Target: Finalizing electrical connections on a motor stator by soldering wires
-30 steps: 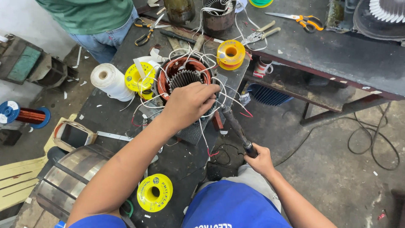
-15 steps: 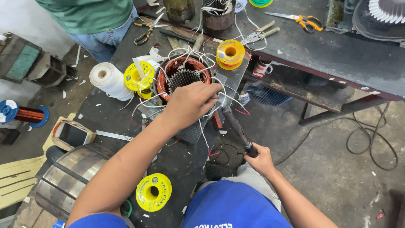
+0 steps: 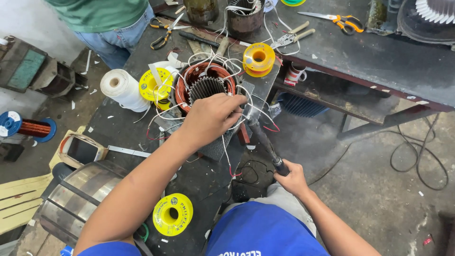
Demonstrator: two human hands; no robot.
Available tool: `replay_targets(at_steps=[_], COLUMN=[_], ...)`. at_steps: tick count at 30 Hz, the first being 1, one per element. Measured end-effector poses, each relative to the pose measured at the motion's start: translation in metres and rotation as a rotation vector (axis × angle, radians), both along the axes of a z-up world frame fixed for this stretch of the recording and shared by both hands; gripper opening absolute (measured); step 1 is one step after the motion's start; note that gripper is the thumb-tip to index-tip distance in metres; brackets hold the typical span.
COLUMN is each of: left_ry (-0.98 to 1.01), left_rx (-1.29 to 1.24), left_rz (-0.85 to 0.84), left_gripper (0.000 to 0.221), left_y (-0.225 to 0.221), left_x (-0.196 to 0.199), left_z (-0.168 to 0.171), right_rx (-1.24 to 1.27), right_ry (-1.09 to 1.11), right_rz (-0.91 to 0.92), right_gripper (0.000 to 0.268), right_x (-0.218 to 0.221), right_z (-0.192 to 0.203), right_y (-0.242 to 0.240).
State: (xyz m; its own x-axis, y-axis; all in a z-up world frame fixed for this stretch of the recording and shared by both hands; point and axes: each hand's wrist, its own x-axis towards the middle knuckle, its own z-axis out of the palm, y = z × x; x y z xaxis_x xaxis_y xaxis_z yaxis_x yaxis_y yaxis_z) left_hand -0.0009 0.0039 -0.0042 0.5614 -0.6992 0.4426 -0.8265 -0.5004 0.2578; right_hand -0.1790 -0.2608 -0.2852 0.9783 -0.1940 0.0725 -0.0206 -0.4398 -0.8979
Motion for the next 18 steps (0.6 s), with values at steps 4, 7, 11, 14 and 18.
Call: replay_targets(at_steps=[4, 7, 11, 14, 18], left_ry=[0.002, -0.003, -0.023, -0.022, -0.013], left_rx=[-0.009, -0.012, -0.002, 0.011, 0.031], left_rz=[-0.005, -0.009, -0.004, -0.010, -0.015], left_gripper=[0.028, 0.030, 0.029, 0.030, 0.031], left_y=[-0.0001, -0.0007, -0.0014, -0.0005, -0.0001], left_x=[-0.0027, -0.0047, -0.0040, -0.0036, -0.0037], left_z=[0.0032, 0.0038, 0.0031, 0.0027, 0.0048], right_rx=[0.009, 0.005, 0.007, 0.013, 0.017], right_ry=[-0.005, -0.008, -0.003, -0.002, -0.003], right_rz=[-0.003, -0.003, 0.002, -0.001, -0.001], right_gripper=[0.017, 0.018, 0.018, 0.018, 0.018], right_x=[-0.0002, -0.0003, 0.0004, 0.0002, 0.0002], right_z=[-0.0010, -0.0012, -0.0020, -0.0028, -0.0042], right_y=[0.0007, 0.0009, 0.0004, 0.0004, -0.0008])
